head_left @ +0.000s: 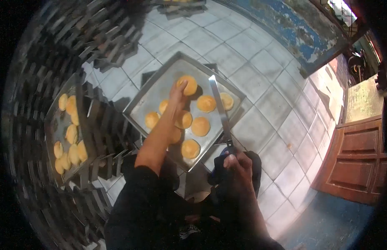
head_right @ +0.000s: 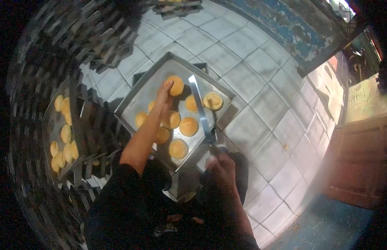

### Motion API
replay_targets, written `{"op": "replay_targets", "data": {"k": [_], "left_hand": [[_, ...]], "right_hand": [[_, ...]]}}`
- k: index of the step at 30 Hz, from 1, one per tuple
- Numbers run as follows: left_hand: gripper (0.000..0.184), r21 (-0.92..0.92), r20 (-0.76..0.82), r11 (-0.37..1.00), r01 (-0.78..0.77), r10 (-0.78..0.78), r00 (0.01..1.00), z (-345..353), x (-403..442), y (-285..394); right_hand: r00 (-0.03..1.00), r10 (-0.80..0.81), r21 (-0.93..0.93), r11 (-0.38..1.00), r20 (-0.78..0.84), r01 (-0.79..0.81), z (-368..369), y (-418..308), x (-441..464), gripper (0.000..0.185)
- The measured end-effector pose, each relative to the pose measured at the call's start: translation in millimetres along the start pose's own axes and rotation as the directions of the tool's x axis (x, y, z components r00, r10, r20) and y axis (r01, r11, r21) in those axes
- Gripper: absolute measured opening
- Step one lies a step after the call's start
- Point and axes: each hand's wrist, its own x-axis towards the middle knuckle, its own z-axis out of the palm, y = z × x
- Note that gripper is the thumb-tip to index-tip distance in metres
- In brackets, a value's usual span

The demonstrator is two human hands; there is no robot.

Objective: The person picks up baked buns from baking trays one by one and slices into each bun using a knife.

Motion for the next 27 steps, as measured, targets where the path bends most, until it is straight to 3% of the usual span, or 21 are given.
{"op": "replay_targets", "data": {"k": [2, 3, 4, 5, 6, 8, 10, 12, 19, 24, 27], "left_hand": [[0.046, -0.439, 0.043, 0.871, 0.220, -0.224, 0.974, -28, -23, 0], [0.055, -0.514, 0.039, 0.836, 0.191, -0.200, 0.979, -28, -47, 13], [0.060, -0.562, -0.101, 0.810, 0.170, -0.270, 0.957, -27, -66, 21], [0.061, -0.537, -0.136, 0.824, 0.182, -0.298, 0.945, -31, -84, 31], [0.063, -0.515, -0.169, 0.833, 0.202, -0.330, 0.929, -39, -99, 36], [0.062, -0.559, -0.190, 0.812, 0.170, -0.325, 0.926, -47, -128, 43], [0.061, -0.598, -0.199, 0.789, 0.139, -0.314, 0.928, -45, -154, 59], [0.058, -0.677, -0.067, 0.720, 0.149, -0.262, 0.963, -40, -177, 74], [0.051, -0.688, -0.130, 0.723, 0.060, -0.205, 0.970, -29, -205, 98], [0.048, -0.740, 0.016, 0.663, 0.108, -0.143, 0.990, -40, -196, 88], [0.047, -0.746, 0.015, 0.659, 0.095, -0.126, 0.992, -42, -193, 85]], "right_hand": [[0.980, -0.185, -0.075, 0.979, 0.079, 0.191, 2, 6, -4, 0.038], [0.980, -0.192, -0.204, 0.959, 0.044, 0.197, 8, 3, -8, 0.037], [0.996, -0.089, -0.219, 0.972, 0.016, 0.090, 19, -7, -14, 0.039], [1.000, 0.016, -0.231, 0.973, -0.012, -0.018, 30, -17, -19, 0.041], [1.000, 0.014, -0.237, 0.971, 0.011, -0.011, 41, -18, -23, 0.041], [0.991, -0.091, -0.472, 0.872, 0.103, 0.129, 64, -17, -38, 0.044], [0.979, -0.166, -0.484, 0.851, 0.121, 0.205, 91, -19, -56, 0.046], [0.992, -0.090, -0.415, 0.902, 0.089, 0.119, 106, -20, -70, 0.045], [0.982, -0.150, -0.462, 0.867, 0.118, 0.188, 121, -16, -106, 0.046], [0.982, -0.139, -0.508, 0.841, 0.130, 0.186, 118, -15, -117, 0.047], [0.980, -0.165, -0.482, 0.853, 0.114, 0.200, 119, -16, -123, 0.048]]}}
